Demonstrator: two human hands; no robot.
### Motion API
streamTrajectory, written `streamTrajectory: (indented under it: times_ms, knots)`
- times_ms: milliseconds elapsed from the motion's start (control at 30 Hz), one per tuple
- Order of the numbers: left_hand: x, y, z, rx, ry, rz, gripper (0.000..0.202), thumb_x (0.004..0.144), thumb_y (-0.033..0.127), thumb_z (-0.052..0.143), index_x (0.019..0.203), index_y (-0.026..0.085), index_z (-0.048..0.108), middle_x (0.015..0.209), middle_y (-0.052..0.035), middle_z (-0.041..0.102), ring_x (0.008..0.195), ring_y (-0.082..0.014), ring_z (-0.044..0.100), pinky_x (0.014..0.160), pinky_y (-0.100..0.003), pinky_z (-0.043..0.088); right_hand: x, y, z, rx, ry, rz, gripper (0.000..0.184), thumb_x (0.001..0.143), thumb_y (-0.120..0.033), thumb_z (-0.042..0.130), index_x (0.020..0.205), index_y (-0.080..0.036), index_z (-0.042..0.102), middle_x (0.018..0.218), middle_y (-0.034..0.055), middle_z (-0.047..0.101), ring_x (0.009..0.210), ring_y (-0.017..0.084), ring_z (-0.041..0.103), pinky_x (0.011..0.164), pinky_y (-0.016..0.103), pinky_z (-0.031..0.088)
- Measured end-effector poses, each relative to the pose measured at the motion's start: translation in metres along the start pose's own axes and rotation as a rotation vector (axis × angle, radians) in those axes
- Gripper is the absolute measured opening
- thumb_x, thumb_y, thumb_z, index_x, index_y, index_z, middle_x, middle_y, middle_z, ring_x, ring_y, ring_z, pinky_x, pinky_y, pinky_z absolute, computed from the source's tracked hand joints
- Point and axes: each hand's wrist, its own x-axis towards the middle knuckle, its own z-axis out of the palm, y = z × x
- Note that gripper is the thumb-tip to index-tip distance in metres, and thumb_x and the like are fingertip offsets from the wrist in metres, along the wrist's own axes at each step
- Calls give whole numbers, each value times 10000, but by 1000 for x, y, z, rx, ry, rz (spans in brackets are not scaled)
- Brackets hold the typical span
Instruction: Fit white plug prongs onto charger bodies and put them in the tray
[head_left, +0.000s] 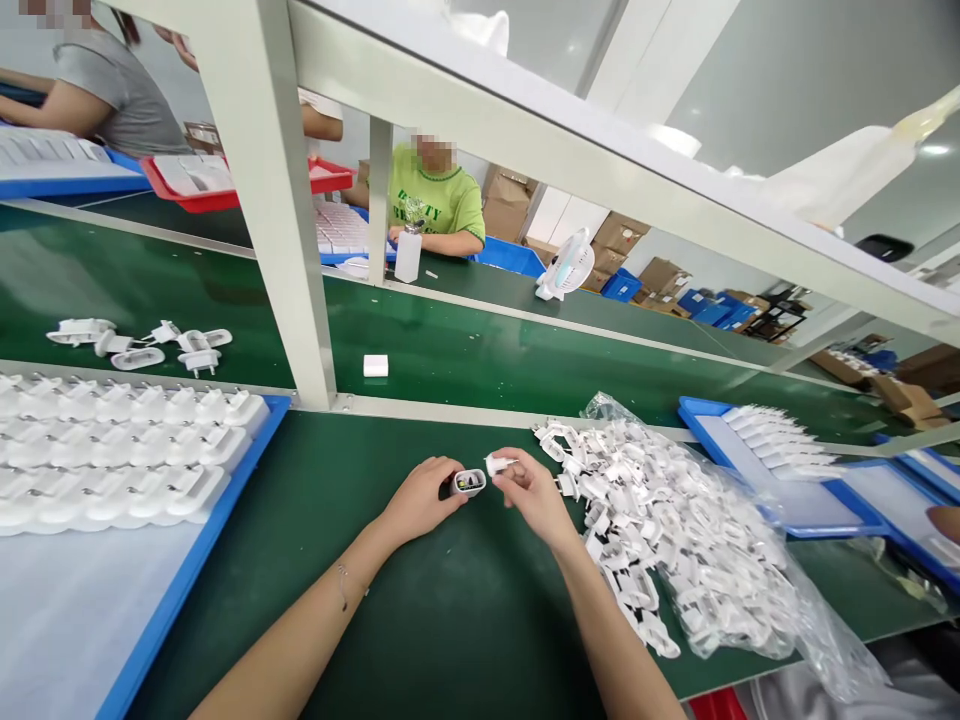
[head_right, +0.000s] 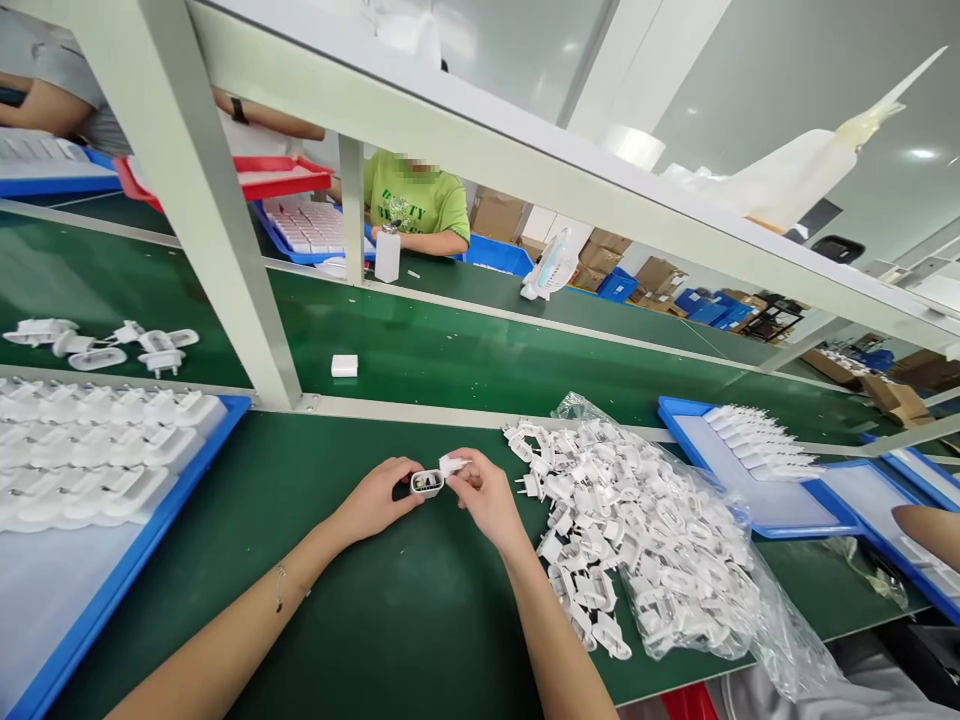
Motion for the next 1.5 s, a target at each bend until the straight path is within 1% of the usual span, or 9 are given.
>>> streamTrajectory:
  times_ms: [100, 200, 333, 600, 700, 900, 1067, 1300, 1500]
  knots:
    - [0, 0, 0, -2, -3, -1, 140, 793, 299, 569, 907, 219, 566, 841, -6, 586, 796, -186, 502, 701, -299, 395, 3, -8, 0, -312, 43, -127, 132, 812, -311, 596, 895, -216, 634, 791, 9, 534, 638, 130, 524, 604, 260, 438]
    - [0, -1, 1, 7, 0, 9, 147, 805, 319, 564, 910, 216, 570, 831, -9, 583, 791, -188, 497, 689, -298, 391, 7, -15, 2, -366, -41, -192, 90, 832, -246, 569, 909, -219, 609, 959, 32, 572, 792, 152, 564, 707, 267, 461]
    - [0, -2, 2, 4, 7, 25, 144, 817, 327, 561, 910, 218, 574, 825, -6, 584, 782, -183, 497, 689, -298, 391, 12, -19, 6, -428, -182, -223, 92, 854, -196, 546, 897, -227, 622, 931, 13, 610, 835, 153, 571, 719, 261, 434]
    - [-2, 1, -1, -31, 0, 35, 159, 811, 291, 577, 954, 222, 570, 903, -8, 607, 838, -187, 519, 742, -312, 410, 23, -21, 5, -554, -292, -248, 95, 858, -179, 545, 885, -213, 629, 921, 11, 621, 781, 143, 566, 679, 253, 403]
    - [-5, 6, -5, -126, 16, 45, 199, 836, 316, 549, 1016, 231, 551, 959, -13, 604, 847, -171, 535, 760, -301, 418, 24, -21, 3, -577, -313, -225, 88, 851, -200, 565, 898, -225, 635, 901, 4, 628, 780, 147, 573, 686, 254, 400]
    - [-6, 8, -2, -122, 73, 12, 133, 877, 312, 472, 866, 214, 561, 796, 2, 570, 769, -155, 518, 709, -275, 404, 16, -14, 6, -652, -229, -156, 74, 848, -303, 583, 901, -271, 623, 905, -24, 622, 763, 144, 586, 633, 242, 376]
    - [-4, 5, 0, -121, 67, 24, 147, 888, 308, 439, 900, 210, 547, 807, 2, 572, 730, -143, 524, 687, -264, 409, 10, -8, 10, -621, -200, -231, 132, 868, -282, 526, 983, -262, 588, 976, -2, 627, 830, 164, 588, 671, 253, 386]
    - [-12, 7, -1, -61, 55, 29, 271, 845, 288, 502, 1107, 222, 503, 961, -35, 588, 848, -178, 533, 792, -324, 437, 7, 7, 14, -343, -200, -254, 275, 794, -131, 529, 1054, -218, 563, 912, 11, 651, 779, 168, 595, 679, 254, 430]
    - [-25, 15, 2, -12, 65, 34, 228, 860, 290, 487, 1079, 234, 521, 1000, -37, 583, 907, -186, 533, 814, -334, 437, -1, 2, 9, -465, -235, -348, 226, 763, -132, 610, 976, -202, 639, 995, 39, 655, 884, 185, 599, 766, 270, 434]
